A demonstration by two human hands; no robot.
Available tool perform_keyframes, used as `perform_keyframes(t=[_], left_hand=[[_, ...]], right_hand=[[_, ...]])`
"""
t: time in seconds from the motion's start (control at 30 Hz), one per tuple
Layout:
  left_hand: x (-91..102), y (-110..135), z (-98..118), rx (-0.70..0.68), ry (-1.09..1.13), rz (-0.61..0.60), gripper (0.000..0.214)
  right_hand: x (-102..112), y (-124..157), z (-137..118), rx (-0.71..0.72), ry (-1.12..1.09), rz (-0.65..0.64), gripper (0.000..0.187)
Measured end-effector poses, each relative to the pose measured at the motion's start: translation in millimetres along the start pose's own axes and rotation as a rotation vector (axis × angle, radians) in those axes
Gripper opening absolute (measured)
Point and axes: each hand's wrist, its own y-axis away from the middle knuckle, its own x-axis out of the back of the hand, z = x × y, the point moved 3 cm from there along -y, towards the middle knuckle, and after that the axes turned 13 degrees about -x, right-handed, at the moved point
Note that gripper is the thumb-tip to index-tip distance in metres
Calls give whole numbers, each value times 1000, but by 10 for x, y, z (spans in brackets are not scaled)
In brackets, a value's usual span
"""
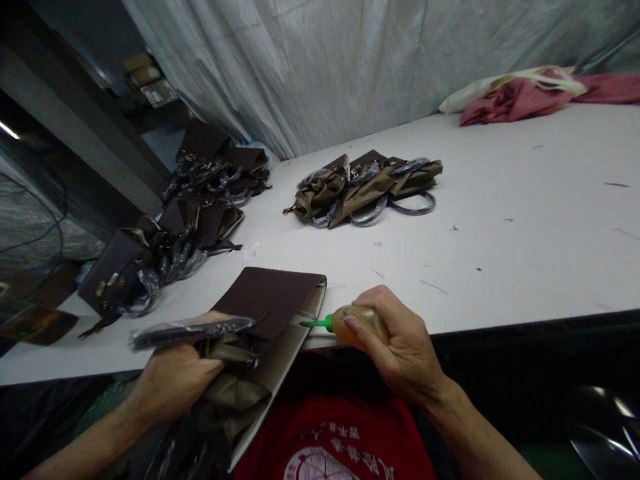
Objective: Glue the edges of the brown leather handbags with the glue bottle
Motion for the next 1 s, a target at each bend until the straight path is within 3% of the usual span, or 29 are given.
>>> perform_keyframes(t=[0.17, 0.37, 0.6, 0.73, 0.87, 1.0], left_hand=[[-27, 19, 22, 0, 54, 12, 26], [-21, -20, 12, 11, 47, 23, 27], [-48, -31, 17, 12, 43, 6, 28], [-52, -22, 10, 38, 35, -22, 27], [-53, -1, 2, 59, 22, -30, 27], [-48, 14, -10, 63, 38, -14, 26]], right_hand=[[10, 40, -69, 161, 124, 125, 14], [49, 39, -55, 164, 20, 75, 13], [91, 66, -103, 262, 124, 108, 22], [62, 61, -120, 282, 126, 48, 20], [98, 49, -119, 263, 137, 145, 20], [91, 52, -121, 261, 118, 57, 16]])
